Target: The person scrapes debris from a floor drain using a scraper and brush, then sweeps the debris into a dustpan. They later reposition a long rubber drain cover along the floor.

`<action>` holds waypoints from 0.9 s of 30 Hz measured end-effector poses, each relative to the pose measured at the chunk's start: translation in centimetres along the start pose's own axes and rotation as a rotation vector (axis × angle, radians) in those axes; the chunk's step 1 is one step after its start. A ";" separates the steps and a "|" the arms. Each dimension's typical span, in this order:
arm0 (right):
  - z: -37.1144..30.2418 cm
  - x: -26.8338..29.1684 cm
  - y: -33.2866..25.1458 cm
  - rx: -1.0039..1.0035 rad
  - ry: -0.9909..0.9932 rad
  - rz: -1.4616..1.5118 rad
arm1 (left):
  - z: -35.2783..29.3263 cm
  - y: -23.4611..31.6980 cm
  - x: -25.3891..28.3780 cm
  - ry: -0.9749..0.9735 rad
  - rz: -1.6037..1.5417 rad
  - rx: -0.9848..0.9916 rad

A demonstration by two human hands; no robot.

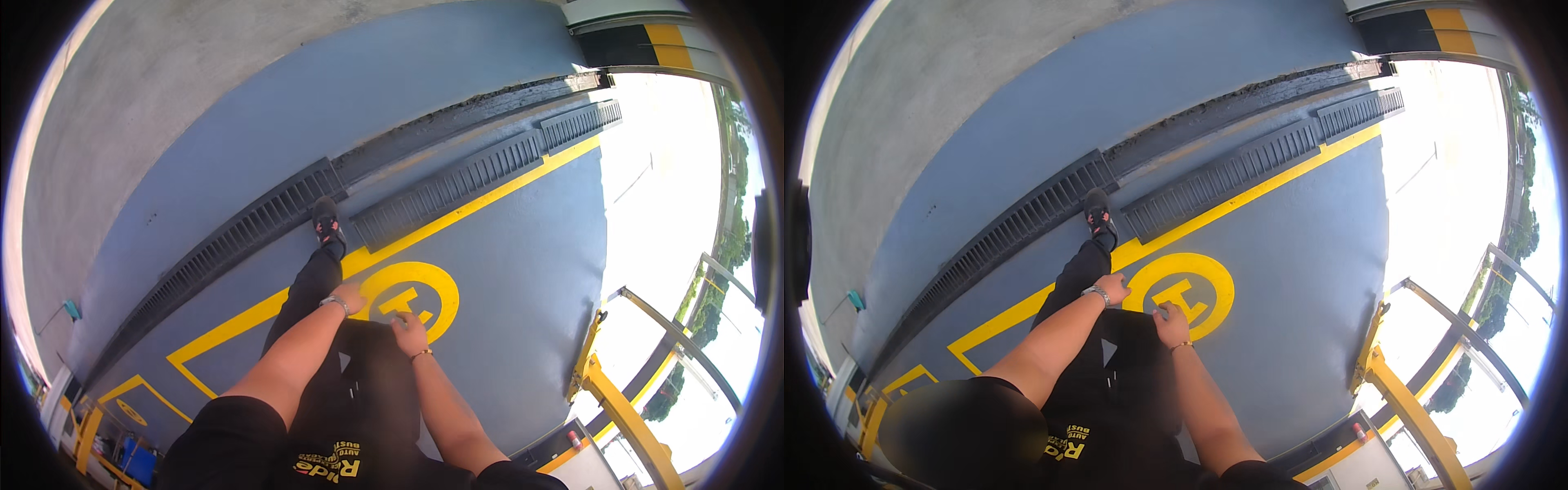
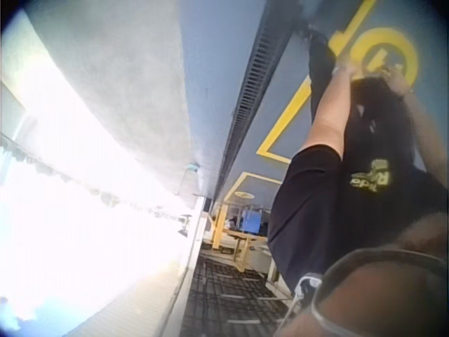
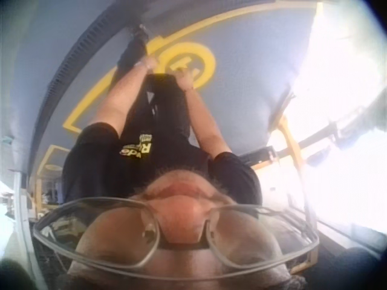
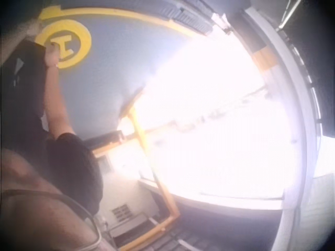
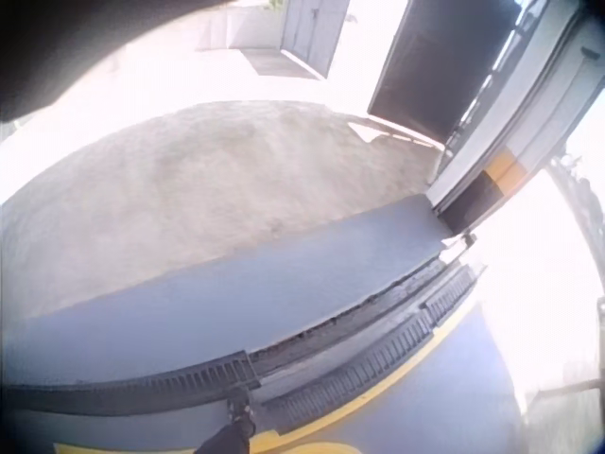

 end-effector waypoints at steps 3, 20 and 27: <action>6.2 9.2 2.6 -0.101 0.039 0.173 | 2.2 2.2 4.7 0.103 -0.149 0.120; 54.1 37.6 20.3 -0.019 0.195 -0.276 | 35.9 7.7 6.0 0.288 -0.655 0.573; 62.2 38.7 22.3 -0.031 0.098 -0.380 | 42.0 8.6 4.8 0.721 -1.055 0.450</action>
Point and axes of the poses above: each hand's wrist, its own z-axis towards the middle knuckle, its own x-axis out of the back of the hand, y = z × x, the point moved 3 cm from there along z, towards the middle knuckle, and after that the axes turned 12 degrees about -y, right-handed, at the moved point
